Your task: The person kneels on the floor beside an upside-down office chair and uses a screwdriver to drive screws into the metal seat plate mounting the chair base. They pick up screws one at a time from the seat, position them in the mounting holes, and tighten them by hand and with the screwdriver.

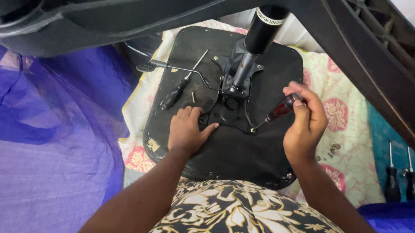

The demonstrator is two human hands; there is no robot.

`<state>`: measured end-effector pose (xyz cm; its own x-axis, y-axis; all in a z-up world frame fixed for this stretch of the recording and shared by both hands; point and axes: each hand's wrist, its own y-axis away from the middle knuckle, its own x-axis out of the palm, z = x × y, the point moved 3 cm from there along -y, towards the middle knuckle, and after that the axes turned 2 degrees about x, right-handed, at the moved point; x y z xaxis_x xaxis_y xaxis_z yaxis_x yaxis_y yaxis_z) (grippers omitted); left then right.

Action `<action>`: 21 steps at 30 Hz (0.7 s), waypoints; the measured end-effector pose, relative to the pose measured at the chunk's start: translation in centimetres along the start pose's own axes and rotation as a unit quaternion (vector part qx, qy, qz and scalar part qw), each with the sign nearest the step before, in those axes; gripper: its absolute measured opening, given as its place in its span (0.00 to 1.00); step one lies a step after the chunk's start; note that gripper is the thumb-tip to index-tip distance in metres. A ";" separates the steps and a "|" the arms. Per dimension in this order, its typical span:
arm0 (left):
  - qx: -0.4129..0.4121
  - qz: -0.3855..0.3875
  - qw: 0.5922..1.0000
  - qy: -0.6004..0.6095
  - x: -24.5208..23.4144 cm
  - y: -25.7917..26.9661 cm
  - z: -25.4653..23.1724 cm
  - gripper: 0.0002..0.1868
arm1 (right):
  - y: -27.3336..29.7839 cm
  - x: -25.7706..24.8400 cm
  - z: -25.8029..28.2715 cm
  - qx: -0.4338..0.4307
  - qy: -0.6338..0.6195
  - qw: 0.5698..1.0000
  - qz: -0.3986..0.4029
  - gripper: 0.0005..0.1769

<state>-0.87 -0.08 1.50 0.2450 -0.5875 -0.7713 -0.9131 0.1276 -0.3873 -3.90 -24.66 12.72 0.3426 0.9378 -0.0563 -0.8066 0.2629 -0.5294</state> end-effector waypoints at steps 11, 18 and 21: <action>0.011 -0.019 1.000 0.005 0.0 0.2 -0.1 0.29 | 0.5 0.4 1.2 -0.098 0.170 0.980 0.030 0.14; 0.015 -0.027 1.000 0.004 0.3 0.3 0.1 0.28 | 0.7 0.4 0.4 -0.035 0.069 0.997 0.023 0.13; 0.021 -0.036 0.999 0.002 0.3 0.3 0.1 0.28 | 0.7 0.3 0.4 -0.068 0.052 0.995 0.048 0.11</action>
<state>-1.04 -0.16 1.09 0.3077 -0.5992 -0.7391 -0.8791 0.1182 -0.4617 -4.52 -24.14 12.70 0.3212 0.9267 -0.1953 -0.7680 0.1342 -0.6262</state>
